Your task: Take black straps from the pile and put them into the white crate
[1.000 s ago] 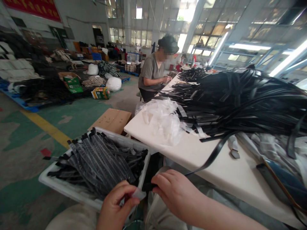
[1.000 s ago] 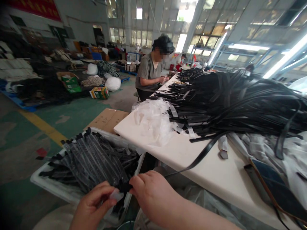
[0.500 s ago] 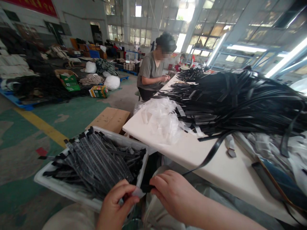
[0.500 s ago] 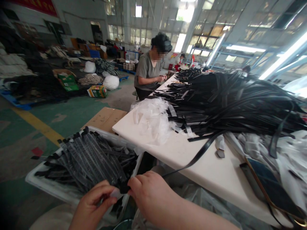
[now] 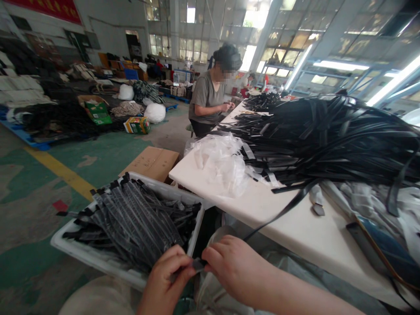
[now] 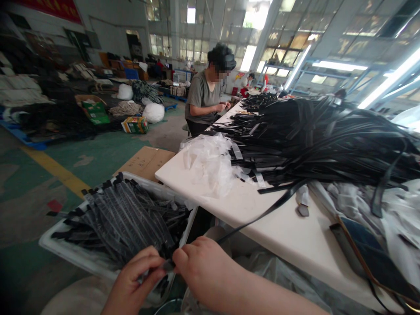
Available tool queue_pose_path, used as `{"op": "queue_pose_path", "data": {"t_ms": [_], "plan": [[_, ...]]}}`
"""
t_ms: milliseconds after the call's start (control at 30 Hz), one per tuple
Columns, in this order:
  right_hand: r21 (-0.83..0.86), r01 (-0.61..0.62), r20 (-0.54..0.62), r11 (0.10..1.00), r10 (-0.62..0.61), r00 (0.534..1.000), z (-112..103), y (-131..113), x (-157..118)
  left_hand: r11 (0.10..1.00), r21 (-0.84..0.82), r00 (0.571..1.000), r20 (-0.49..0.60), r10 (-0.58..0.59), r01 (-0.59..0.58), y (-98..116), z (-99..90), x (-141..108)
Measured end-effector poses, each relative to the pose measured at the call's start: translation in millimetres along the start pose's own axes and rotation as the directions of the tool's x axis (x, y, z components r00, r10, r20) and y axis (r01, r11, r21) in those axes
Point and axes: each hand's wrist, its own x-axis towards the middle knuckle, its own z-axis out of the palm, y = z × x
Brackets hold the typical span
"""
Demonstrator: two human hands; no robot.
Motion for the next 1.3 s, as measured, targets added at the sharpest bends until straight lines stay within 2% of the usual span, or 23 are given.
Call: {"op": "queue_pose_path", "data": {"t_ms": [100,233,300,367,467,567,633,800,867,933,1067,1133,1200,1300], "plan": [[-0.004,0.012,0.061,1.0,-0.012,0.998,9.1,1.8,0.6,1.0,0.026,0.996,0.09,-0.008,0.006,3.4,6.3,-0.6],[0.037,-0.144,0.153,0.989,0.137,0.979,11.8,17.4,-4.7,0.976,0.212,0.992,0.11,-0.066,0.041,0.1,-1.3,-1.4],[0.065,-0.183,0.199,0.981,0.167,0.966,8.2,25.8,-7.9,0.946,0.322,0.989,0.117,-0.086,0.044,-0.6,-9.6,-0.6],[0.088,-0.167,0.213,0.982,0.146,0.966,5.4,28.6,-8.9,0.904,0.426,0.977,0.18,-0.111,0.024,2.2,-14.0,1.5],[0.072,-0.12,0.204,0.99,0.103,0.974,9.2,20.6,-5.3,0.829,0.556,0.949,0.291,-0.122,-0.064,10.5,-6.6,5.1],[0.016,-0.051,0.214,0.999,0.046,0.976,18.6,11.2,-0.5,0.778,0.607,0.932,0.353,-0.083,-0.161,13.3,7.6,6.1],[0.015,-0.045,0.213,0.999,0.041,0.976,20.8,12.9,-0.7,0.762,0.617,0.928,0.368,-0.061,-0.194,9.6,10.0,5.3],[-0.027,-0.241,0.243,0.97,0.24,0.94,4.0,35.9,-11.6,0.688,0.716,0.96,0.261,-0.103,-0.121,-1.5,-8.6,6.4],[0.009,-0.232,0.246,0.973,0.223,0.943,0.8,36.7,-11.8,0.675,0.73,0.964,0.244,-0.106,-0.111,-0.5,-7.4,8.3],[0.05,-0.182,0.219,0.982,0.167,0.961,4.5,29.2,-7.1,0.679,0.723,0.964,0.25,-0.084,-0.128,2.4,3.3,8.6],[0.099,-0.131,0.208,0.986,0.108,0.972,13.5,15.4,1.3,0.698,0.679,0.96,0.275,0.046,-0.228,2.0,21.9,2.1],[0.096,-0.197,0.221,0.976,0.172,0.96,9.1,20.2,-2.9,0.694,0.682,0.97,0.222,0.103,-0.23,-3.0,16.7,-1.7],[0.093,-0.263,0.238,0.96,0.235,0.942,1.0,29.6,-10.5,0.688,0.704,0.984,0.135,0.114,-0.176,-7.5,6.0,-3.4],[0.125,-0.257,0.254,0.958,0.219,0.942,-4.5,33.6,-14.5,0.702,0.698,0.99,0.079,0.121,-0.141,-6.8,1.3,-2.1]]}}
